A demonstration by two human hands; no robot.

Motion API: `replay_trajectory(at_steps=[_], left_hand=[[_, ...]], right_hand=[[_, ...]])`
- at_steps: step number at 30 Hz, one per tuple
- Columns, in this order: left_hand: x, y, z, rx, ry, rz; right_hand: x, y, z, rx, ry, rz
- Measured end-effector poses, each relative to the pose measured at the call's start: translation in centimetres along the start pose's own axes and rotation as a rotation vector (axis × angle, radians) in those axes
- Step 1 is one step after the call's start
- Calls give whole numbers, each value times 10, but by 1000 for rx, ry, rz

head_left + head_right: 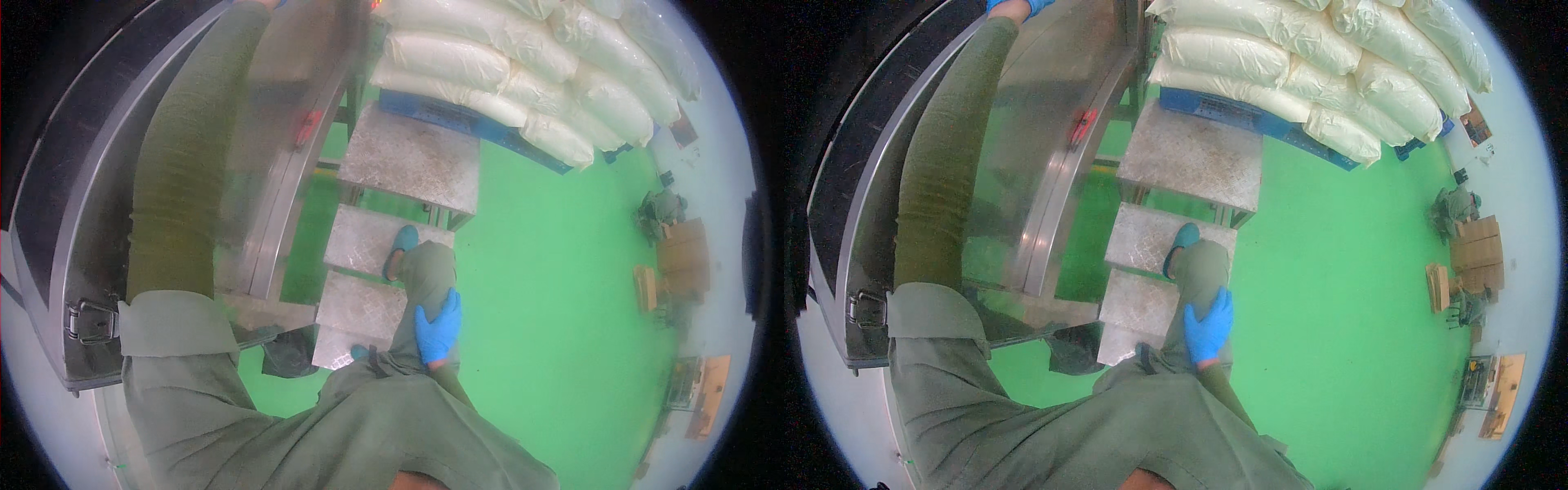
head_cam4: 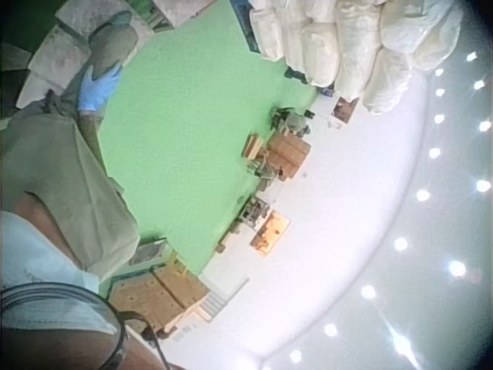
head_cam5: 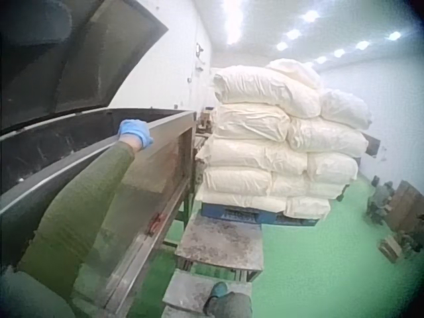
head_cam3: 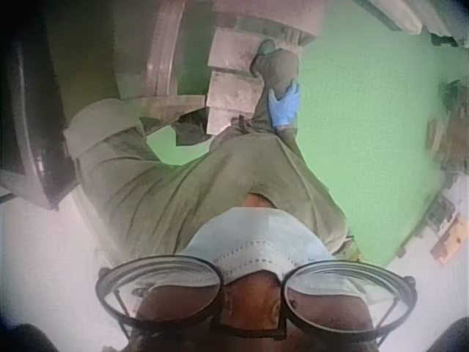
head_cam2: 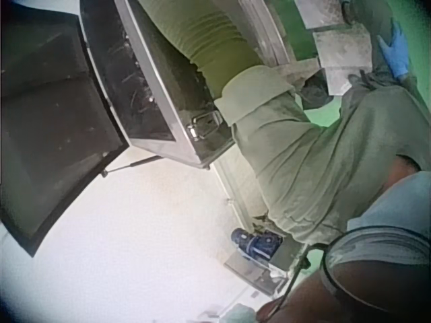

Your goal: Unloading large bags of white powder into an industrial mixing machine using a utility knife to cut the bags open.

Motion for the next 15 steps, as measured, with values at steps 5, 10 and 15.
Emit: replay_trajectory(at_steps=[5,10,15], left_hand=[[-3,-6,-1,11,7,-11],[-2,-5,-1,10,-8,-9],[-1,-8,-6,33,-18,0]], right_hand=[[0,0,3,-9,36,25],[0,-3,3,-27,35,2],[4,-2,-1,-21,13,2]])
Point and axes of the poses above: each hand's wrist, its own y-axis away from the middle knuckle, its own x-axis out of the back of the hand, z = x × y, the point moved 10 cm from there along -y, towards the middle knuckle, and after that the axes turned 12 degrees about -z, right-handed, at the moved point
